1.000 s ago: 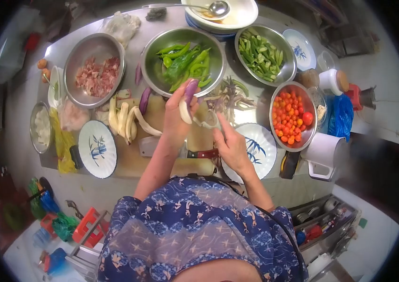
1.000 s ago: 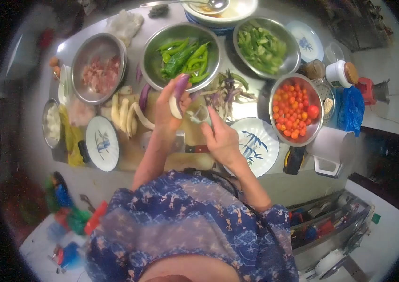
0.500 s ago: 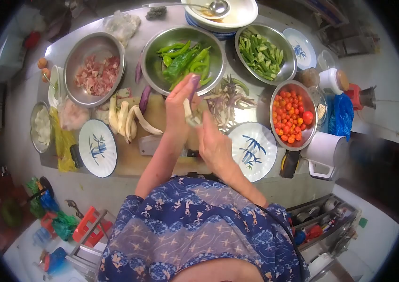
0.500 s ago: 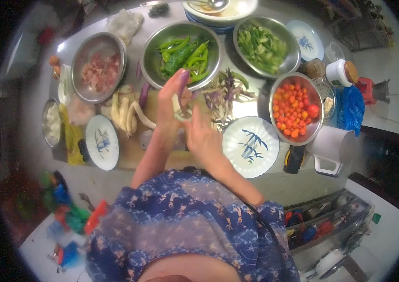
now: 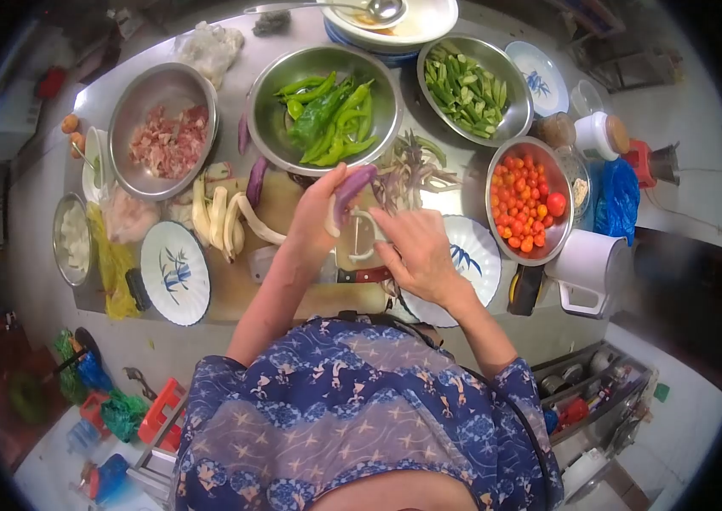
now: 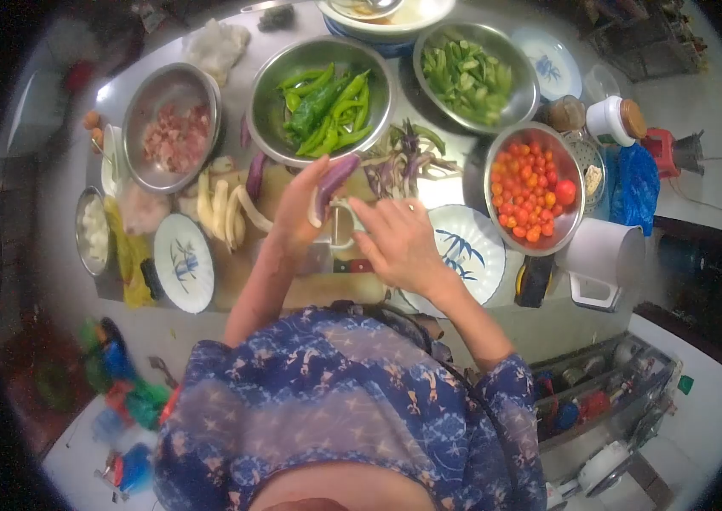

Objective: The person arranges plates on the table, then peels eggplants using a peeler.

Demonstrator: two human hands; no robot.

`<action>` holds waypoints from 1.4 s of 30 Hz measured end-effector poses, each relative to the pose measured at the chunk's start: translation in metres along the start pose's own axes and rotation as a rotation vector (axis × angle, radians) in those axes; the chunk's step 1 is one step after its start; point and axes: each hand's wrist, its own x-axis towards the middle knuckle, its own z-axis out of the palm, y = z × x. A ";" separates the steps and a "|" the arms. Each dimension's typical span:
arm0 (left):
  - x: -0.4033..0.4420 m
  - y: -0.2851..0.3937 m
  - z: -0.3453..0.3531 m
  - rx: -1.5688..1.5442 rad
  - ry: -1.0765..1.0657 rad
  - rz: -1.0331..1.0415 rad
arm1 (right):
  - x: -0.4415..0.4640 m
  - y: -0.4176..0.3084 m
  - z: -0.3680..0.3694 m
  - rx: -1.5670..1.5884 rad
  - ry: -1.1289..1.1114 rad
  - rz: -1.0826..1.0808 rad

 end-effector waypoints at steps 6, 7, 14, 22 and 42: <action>-0.033 -0.005 0.022 0.274 0.089 -0.138 | 0.024 0.008 -0.035 -0.158 -0.010 -0.012; -0.039 -0.001 0.025 0.521 0.005 -0.130 | 0.026 0.014 -0.039 -0.096 -0.038 -0.027; -0.038 0.004 -0.004 0.392 0.098 -0.200 | -0.011 0.030 0.021 0.414 -0.182 0.360; -0.038 -0.016 -0.015 -0.068 -0.026 -0.068 | -0.007 -0.007 0.048 0.851 -0.035 0.787; -0.022 -0.028 -0.002 0.017 0.208 0.291 | 0.032 -0.037 0.043 0.124 0.253 0.413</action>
